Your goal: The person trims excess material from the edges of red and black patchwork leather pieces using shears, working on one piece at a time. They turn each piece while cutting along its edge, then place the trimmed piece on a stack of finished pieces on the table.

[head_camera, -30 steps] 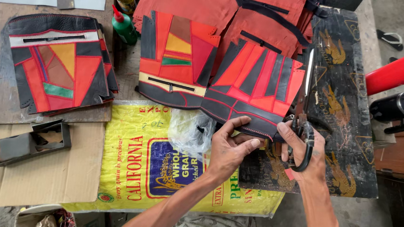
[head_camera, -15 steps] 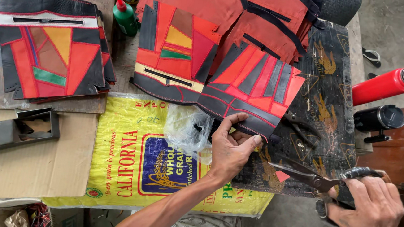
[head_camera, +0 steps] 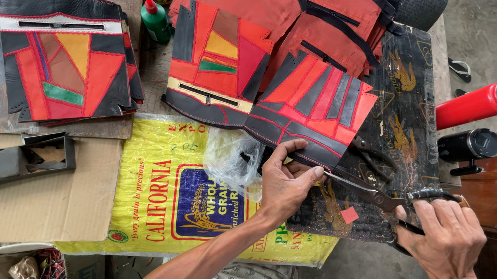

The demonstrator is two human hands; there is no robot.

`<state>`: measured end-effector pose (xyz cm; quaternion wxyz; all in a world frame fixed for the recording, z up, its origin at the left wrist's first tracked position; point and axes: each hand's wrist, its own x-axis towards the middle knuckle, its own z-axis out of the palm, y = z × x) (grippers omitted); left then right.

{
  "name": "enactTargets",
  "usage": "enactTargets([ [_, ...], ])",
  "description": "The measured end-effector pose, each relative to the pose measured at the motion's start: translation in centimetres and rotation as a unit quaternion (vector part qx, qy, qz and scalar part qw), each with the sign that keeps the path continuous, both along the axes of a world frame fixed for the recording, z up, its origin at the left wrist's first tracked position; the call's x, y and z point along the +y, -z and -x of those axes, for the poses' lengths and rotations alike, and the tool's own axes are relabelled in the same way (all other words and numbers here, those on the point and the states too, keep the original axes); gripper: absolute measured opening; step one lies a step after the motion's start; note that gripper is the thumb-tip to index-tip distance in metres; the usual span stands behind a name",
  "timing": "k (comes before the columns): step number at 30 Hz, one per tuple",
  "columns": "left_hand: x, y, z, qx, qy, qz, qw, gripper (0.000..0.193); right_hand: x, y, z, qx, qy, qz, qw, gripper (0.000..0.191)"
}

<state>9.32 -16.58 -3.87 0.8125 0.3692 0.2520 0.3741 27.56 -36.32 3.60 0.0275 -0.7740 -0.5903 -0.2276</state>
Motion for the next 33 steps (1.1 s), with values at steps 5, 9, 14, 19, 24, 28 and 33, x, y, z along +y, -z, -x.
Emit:
enactTargets([
  [5, 0.0, 0.0, 0.0, -0.015, 0.008, 0.019, 1.0, 0.053, 0.4, -0.2, 0.1, 0.004, -0.013, 0.0, 1.0, 0.02],
  [9, 0.0, 0.0, 0.0, -0.008, 0.007, 0.011, 1.0, 0.053, 0.6, -0.5, 0.2, -0.012, -0.028, -0.008, 1.0, 0.02],
  [14, 0.0, -0.1, 0.1, 0.0, 0.016, 0.021, 1.0, 0.052, 0.6, -0.7, 0.2, -0.023, -0.016, 0.012, 1.0, 0.022],
  [19, 0.0, -0.2, 0.2, 0.013, 0.016, 0.017, 1.0, 0.051, 0.6, -1.4, -0.1, -0.019, -0.015, 0.033, 0.999, 0.025],
  [24, -0.2, 0.6, 0.1, 0.026, 0.018, 0.025, 0.999, 0.051, 1.0, -1.6, -0.2, 0.152, 0.106, -0.034, 0.982, 0.025],
  [28, -0.9, 0.8, -0.3, 0.012, 0.012, 0.024, 1.0, 0.047, 3.3, 1.5, 2.2, 0.525, 0.17, -0.231, 0.801, 0.021],
  [33, -1.1, 0.8, -0.3, 0.051, -0.006, -0.032, 0.998, 0.036, 8.7, 5.5, 4.5, 0.715, 0.108, -0.281, 0.631, 0.013],
])
